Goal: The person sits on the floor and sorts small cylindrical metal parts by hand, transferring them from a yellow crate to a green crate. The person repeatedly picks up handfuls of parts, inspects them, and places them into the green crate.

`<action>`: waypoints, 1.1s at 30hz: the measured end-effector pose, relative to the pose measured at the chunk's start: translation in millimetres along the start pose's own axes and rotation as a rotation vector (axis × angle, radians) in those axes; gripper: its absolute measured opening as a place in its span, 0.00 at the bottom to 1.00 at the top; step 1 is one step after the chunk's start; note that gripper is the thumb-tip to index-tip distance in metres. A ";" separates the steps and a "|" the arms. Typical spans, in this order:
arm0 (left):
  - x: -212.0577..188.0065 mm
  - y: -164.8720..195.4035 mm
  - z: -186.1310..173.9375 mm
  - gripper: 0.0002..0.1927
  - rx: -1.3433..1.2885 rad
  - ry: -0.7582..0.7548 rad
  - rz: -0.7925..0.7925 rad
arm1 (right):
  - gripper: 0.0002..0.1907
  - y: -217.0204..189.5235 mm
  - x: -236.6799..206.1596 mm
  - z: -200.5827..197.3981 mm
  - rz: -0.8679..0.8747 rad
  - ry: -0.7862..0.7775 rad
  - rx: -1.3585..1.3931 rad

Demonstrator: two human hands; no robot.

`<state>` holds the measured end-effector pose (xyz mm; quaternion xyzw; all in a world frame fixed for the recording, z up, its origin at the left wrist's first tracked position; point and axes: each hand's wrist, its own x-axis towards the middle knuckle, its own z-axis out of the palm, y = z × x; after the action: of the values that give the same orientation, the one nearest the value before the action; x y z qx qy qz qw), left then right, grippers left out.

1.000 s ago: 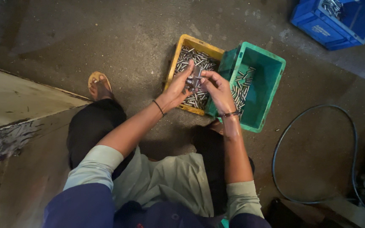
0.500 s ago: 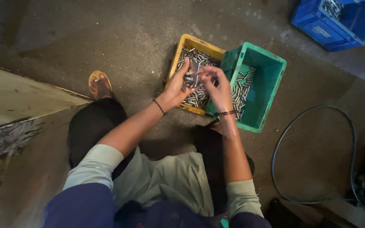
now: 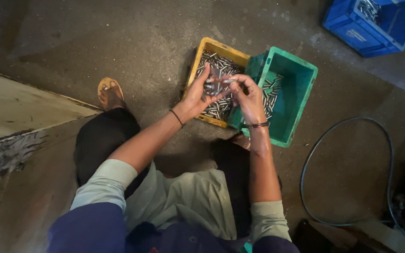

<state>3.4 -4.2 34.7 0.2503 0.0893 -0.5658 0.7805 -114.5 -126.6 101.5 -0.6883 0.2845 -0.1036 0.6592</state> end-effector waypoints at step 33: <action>-2.9 5.6 4.0 0.25 0.211 0.051 -0.034 | 0.16 23.3 1.7 0.4 -0.351 -0.094 -0.380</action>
<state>7.0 -2.5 40.9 0.3439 0.0531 -0.5789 0.7374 -118.8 -126.4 78.6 -0.8427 0.1441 -0.1292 0.5023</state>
